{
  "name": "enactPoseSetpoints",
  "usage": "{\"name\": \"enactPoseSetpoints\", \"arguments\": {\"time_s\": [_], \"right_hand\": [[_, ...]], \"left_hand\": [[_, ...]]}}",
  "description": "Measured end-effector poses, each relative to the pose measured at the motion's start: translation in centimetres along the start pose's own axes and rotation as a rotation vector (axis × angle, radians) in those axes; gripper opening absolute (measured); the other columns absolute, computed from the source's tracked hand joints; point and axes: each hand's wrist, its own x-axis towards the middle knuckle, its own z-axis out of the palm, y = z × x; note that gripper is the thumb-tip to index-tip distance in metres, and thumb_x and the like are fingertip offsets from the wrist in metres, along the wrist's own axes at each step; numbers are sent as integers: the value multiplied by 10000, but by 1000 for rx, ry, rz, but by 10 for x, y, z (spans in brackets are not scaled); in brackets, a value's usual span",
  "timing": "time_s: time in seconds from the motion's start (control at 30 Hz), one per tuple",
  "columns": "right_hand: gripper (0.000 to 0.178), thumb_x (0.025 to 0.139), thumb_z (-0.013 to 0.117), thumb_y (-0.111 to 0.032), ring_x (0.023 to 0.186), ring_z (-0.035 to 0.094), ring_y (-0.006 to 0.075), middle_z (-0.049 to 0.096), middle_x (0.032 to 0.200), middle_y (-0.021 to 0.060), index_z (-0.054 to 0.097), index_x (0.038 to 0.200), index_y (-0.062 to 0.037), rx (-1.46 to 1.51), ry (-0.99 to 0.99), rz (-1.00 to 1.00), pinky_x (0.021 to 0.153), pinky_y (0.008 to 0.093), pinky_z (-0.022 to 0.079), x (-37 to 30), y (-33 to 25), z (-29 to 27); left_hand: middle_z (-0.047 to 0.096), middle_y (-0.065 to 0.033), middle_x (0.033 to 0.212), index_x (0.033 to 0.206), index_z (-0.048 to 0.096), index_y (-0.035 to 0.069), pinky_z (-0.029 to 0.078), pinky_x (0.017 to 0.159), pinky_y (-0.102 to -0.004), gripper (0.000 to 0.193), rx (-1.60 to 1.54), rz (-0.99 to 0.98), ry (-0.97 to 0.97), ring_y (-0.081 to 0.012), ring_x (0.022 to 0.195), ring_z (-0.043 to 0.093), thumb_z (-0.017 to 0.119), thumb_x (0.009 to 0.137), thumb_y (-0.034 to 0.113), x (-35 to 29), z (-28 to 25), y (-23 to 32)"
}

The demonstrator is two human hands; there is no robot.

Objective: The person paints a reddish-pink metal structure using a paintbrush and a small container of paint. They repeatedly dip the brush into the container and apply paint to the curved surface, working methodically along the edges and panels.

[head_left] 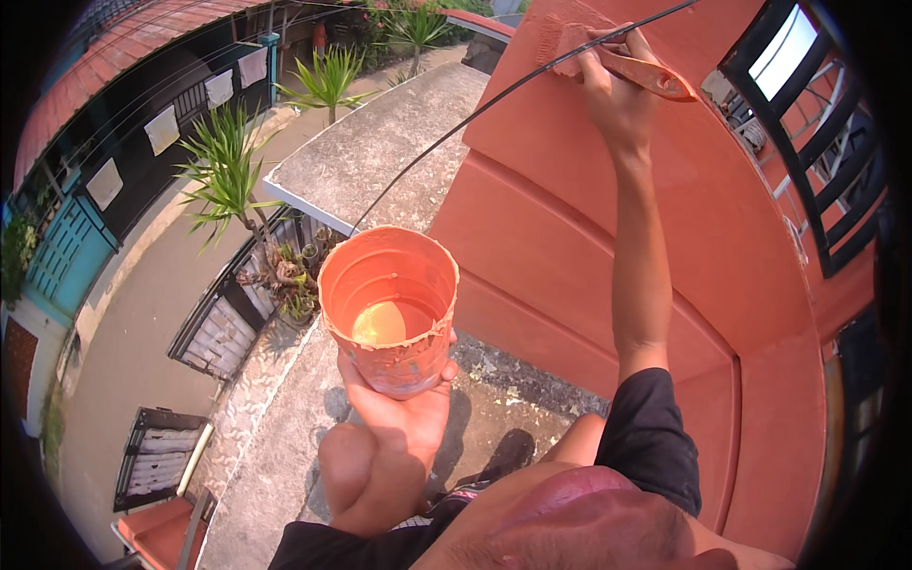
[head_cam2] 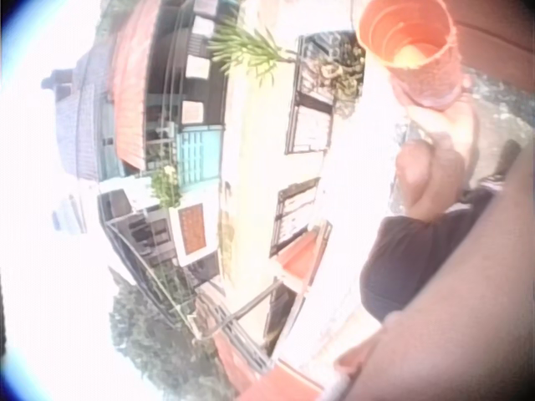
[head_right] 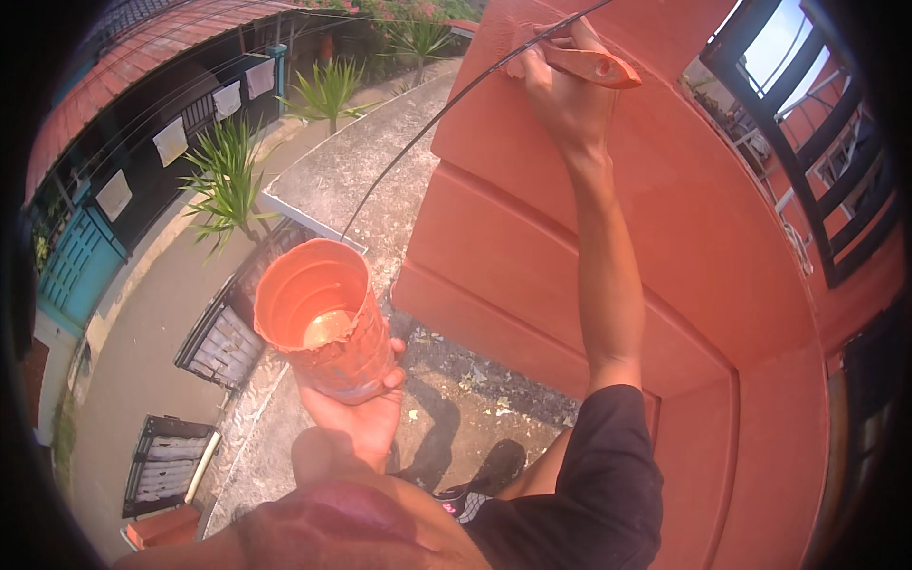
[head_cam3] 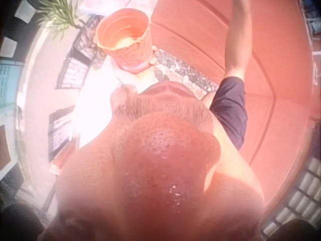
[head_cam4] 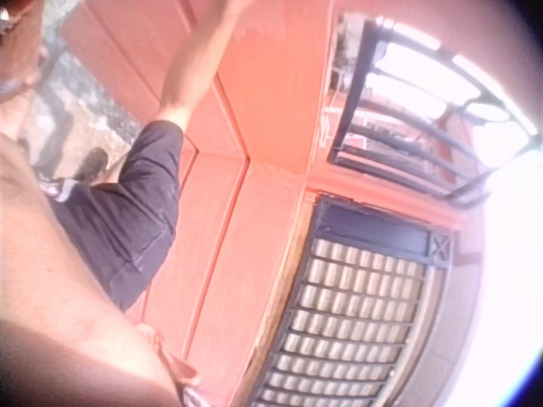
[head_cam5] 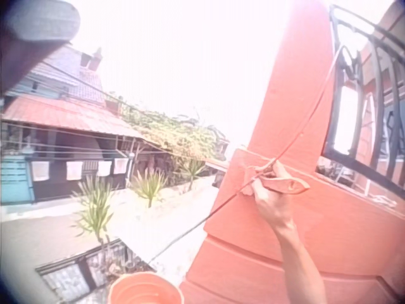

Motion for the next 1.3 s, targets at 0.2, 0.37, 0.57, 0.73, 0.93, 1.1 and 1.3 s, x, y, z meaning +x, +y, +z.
{"name": "enactPoseSetpoints", "arguments": {"time_s": [0.2, 0.37, 0.57, 0.73, 0.93, 1.1, 1.3], "right_hand": [[102, 926, 626, 70, 733, 612, 98, 636, 853, 62, 552, 954, 5, 258, 157, -71, 659, 251, 499, 23, 1, 23], [85, 890, 668, 13, 736, 665, 125, 709, 851, 90, 587, 917, 11, 83, 153, -90, 665, 274, 529, 3, 9, 24], [92, 885, 694, -27, 740, 702, 163, 708, 841, 89, 623, 931, 6, 61, 78, -109, 672, 295, 551, -5, 5, 11], [134, 927, 628, 90, 752, 596, 101, 605, 887, 59, 542, 970, -4, 62, 164, -285, 678, 249, 497, 12, 6, 28], [78, 874, 702, -53, 717, 722, 186, 709, 797, 91, 679, 911, 12, 95, 154, -33, 648, 314, 567, -22, 6, 31], [77, 878, 708, -52, 735, 738, 194, 734, 829, 113, 666, 911, 3, 76, 93, -67, 634, 314, 568, -26, -1, 21], [143, 906, 633, 99, 834, 613, 114, 628, 902, 65, 580, 998, 2, 201, 223, -242, 736, 269, 509, 1, -3, 37]], "left_hand": [[661, -140, 1195, 1382, 522, 131, 479, 623, -410, 661, 19, -2, -2, -336, 948, 653, 392, 986, 644, -1, -1, -2], [667, -142, 1184, 1368, 531, 133, 479, 617, -412, 647, 6, -43, 11, -334, 943, 655, 384, 989, 636, 0, 2, -6], [657, -140, 1177, 1364, 557, 111, 482, 565, -357, 614, -2, -5, 28, -337, 902, 654, 397, 1007, 584, -4, 7, -11], [667, -144, 1184, 1367, 530, 135, 492, 615, -415, 634, 10, -19, -11, -335, 950, 658, 373, 998, 626, -4, 1, -10], [662, -145, 1200, 1378, 521, 136, 496, 620, -416, 642, 16, -34, -16, -337, 958, 658, 377, 999, 633, -4, -2, -10], [659, -147, 1203, 1380, 518, 133, 493, 623, -412, 651, 23, -9, -39, -341, 966, 658, 375, 997, 640, -7, -3, -9], [657, -151, 1209, 1384, 516, 132, 489, 614, -412, 663, 22, -15, -43, -346, 973, 660, 384, 990, 648, -5, -4, -11]]}}
